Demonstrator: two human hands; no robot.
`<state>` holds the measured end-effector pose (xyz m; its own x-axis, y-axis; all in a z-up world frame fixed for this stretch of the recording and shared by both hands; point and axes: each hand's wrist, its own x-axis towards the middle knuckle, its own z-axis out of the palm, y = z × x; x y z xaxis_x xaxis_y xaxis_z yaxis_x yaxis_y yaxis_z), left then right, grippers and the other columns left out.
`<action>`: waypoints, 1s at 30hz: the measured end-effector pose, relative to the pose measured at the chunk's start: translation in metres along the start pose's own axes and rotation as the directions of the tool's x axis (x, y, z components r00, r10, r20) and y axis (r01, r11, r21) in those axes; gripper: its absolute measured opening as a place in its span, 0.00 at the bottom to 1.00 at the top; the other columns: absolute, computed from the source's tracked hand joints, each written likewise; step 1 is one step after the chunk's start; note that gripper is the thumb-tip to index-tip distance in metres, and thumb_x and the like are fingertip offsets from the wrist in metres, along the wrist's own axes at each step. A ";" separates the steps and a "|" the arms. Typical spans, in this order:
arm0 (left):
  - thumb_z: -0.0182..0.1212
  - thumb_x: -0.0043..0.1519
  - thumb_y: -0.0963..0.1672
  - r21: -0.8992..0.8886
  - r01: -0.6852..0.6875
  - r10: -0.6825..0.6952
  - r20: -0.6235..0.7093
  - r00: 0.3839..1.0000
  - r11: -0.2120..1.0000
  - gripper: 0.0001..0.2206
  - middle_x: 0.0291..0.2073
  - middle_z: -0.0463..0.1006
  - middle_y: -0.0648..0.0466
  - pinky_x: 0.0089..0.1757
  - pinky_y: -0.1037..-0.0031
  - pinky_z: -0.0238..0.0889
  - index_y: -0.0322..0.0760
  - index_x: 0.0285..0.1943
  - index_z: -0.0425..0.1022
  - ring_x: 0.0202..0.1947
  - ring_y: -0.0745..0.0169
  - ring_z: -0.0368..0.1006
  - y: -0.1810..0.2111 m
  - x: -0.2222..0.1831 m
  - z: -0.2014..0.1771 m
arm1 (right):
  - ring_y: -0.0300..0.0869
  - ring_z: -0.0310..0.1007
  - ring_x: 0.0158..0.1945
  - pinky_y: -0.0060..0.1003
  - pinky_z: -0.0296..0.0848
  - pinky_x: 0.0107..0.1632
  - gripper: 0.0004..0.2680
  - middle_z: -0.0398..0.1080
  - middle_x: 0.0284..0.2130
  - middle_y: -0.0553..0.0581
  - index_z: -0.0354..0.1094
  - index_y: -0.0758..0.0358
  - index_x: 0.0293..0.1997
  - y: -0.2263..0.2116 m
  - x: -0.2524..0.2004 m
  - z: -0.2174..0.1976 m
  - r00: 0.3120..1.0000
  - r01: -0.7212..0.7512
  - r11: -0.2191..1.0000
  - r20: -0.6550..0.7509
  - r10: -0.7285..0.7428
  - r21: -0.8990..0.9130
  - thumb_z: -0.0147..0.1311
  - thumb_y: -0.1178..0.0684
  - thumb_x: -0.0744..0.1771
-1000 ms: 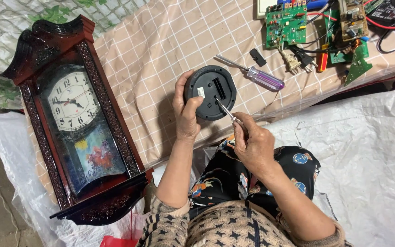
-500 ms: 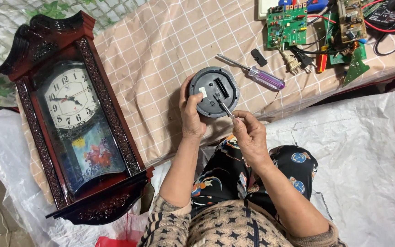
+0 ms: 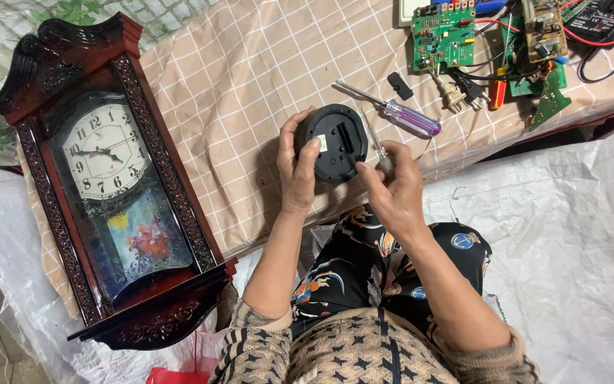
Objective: Disassembling a small round clock by removing screws and prying the casing apart using a screwdriver.
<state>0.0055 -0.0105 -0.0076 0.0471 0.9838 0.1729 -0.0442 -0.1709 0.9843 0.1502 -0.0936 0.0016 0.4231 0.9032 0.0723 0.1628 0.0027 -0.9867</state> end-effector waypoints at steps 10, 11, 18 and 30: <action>0.62 0.66 0.48 0.018 -0.158 0.156 0.076 0.985 0.987 0.24 0.72 0.62 0.46 0.66 0.65 0.55 0.39 0.69 0.63 0.70 0.54 0.59 0.012 -0.013 0.016 | 0.47 0.74 0.22 0.37 0.68 0.26 0.04 0.73 0.19 0.59 0.79 0.55 0.40 0.022 0.015 0.017 0.998 -0.028 0.963 -0.067 0.011 -0.268 0.62 0.58 0.65; 0.65 0.62 0.47 -0.162 -0.131 0.152 0.130 0.980 0.978 0.29 0.72 0.61 0.47 0.66 0.67 0.56 0.39 0.72 0.61 0.69 0.57 0.60 0.014 -0.012 0.016 | 0.44 0.72 0.22 0.35 0.67 0.26 0.03 0.71 0.17 0.58 0.78 0.55 0.39 0.024 0.015 0.016 0.997 -0.038 0.975 -0.070 0.024 -0.220 0.62 0.59 0.64; 0.72 0.52 0.47 -0.469 0.117 0.078 0.376 0.923 0.876 0.46 0.73 0.61 0.50 0.66 0.69 0.56 0.44 0.81 0.50 0.69 0.63 0.61 -0.006 0.004 0.014 | 0.33 0.63 0.23 0.29 0.64 0.28 0.04 0.65 0.15 0.52 0.76 0.59 0.39 0.017 0.017 0.017 0.996 -0.072 0.997 -0.042 0.073 0.024 0.59 0.62 0.64; 0.66 0.56 0.50 -0.465 0.163 0.037 0.393 0.919 0.870 0.38 0.65 0.70 0.56 0.63 0.72 0.59 0.48 0.79 0.56 0.62 0.69 0.67 -0.010 0.011 0.013 | 0.34 0.60 0.19 0.29 0.57 0.24 0.03 0.64 0.14 0.53 0.77 0.61 0.34 0.027 0.021 0.020 0.995 -0.034 0.998 -0.096 0.028 -0.058 0.59 0.63 0.63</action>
<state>0.0192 0.0016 -0.0151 0.4336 0.8764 0.2093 -0.4943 0.0372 0.8685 0.1460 -0.0656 -0.0265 0.5108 0.8577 0.0583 0.2001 -0.0527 -0.9784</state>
